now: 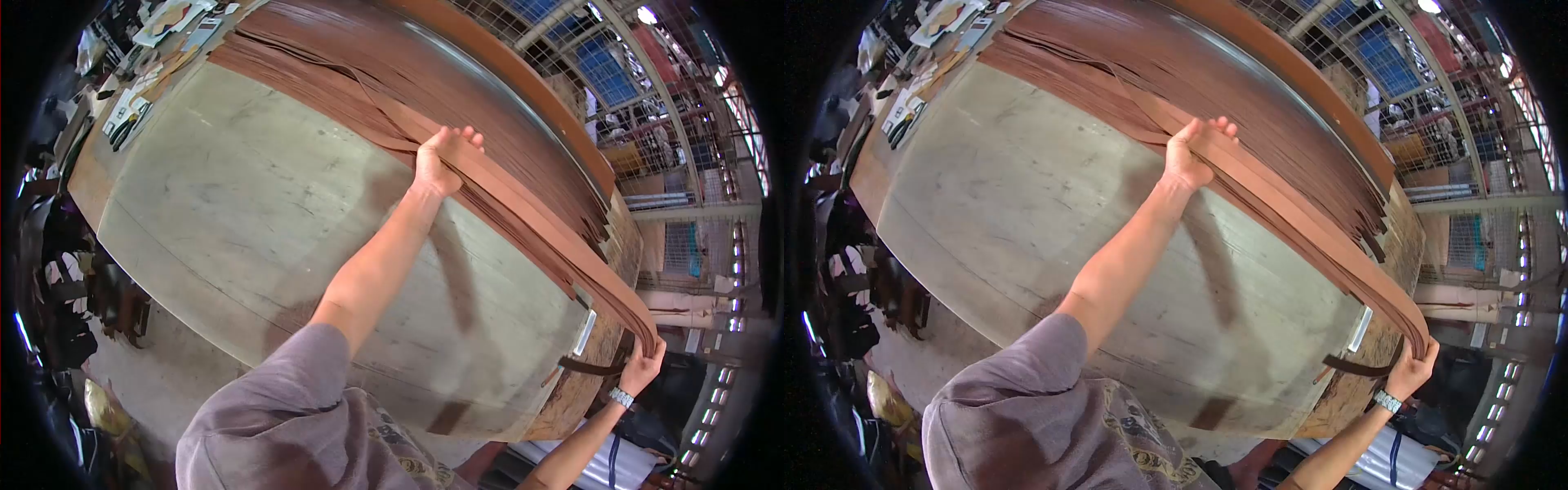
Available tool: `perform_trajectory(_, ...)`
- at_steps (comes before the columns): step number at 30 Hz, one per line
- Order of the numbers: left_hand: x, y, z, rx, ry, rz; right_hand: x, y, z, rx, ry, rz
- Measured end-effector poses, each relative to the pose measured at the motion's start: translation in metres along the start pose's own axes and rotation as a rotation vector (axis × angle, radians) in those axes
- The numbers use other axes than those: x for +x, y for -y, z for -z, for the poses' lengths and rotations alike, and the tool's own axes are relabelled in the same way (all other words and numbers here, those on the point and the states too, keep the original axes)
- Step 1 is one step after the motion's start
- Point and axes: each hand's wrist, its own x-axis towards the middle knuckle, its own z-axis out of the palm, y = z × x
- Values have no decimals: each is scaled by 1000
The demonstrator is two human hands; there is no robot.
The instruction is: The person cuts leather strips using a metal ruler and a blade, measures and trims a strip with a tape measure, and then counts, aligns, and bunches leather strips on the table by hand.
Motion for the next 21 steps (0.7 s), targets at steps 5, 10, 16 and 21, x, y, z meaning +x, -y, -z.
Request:
perform_trajectory(5, 13, -46, -30, 17, -12, -174, 23, -17, 5, 124, -16, 6)
perform_trajectory(10, 28, -140, -41, 178, 155, -265, 38, -12, 28, 71, 34, -28)
perform_trajectory(16, 69, -311, -8, 248, 338, -268, 62, -39, 53, 28, 36, -135)
perform_trajectory(21, 74, -409, -72, 774, -50, -616, 53, -47, 52, 28, 45, -219)
